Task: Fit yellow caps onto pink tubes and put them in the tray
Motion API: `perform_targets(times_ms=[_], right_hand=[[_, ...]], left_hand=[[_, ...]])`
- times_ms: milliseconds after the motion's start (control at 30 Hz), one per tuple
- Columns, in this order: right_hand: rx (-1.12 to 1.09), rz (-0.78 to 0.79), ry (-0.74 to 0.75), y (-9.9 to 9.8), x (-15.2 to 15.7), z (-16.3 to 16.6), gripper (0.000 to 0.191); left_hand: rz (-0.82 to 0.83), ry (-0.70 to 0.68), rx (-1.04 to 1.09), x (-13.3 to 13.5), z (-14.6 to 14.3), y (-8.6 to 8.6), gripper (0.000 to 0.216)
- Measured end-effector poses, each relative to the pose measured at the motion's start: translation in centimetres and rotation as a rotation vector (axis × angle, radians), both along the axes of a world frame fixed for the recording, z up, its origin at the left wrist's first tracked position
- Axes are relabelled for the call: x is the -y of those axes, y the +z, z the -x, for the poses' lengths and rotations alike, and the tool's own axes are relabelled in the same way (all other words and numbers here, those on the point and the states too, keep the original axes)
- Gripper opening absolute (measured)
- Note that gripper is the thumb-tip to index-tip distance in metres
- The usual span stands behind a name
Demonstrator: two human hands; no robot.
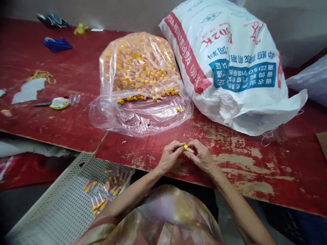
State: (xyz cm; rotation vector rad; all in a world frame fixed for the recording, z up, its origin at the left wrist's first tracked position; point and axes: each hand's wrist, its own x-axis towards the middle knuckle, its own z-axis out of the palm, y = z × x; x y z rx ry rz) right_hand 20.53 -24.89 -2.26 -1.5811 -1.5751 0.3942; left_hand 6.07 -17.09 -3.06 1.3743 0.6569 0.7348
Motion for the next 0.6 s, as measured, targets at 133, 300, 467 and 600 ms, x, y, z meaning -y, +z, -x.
perform_targets(times_ms=[133,300,467,600], right_hand=[[0.098,-0.049,0.016,-0.6,0.0,0.4,0.015],[0.105,-0.012,0.233,-0.5,0.1,3.2,0.014],[0.185,-0.036,0.347,0.1,1.0,6.0,0.010],[0.208,-0.107,0.430,-0.5,0.6,6.0,0.013]], left_hand=[[-0.118,-0.035,-0.027,-0.2,1.1,0.6,0.039],[0.284,0.021,-0.114,-1.7,0.8,0.6,0.067],[0.590,0.013,-0.096,-0.9,-0.4,0.2,0.080],[0.510,0.053,-0.179,-0.6,1.4,0.1,0.076]])
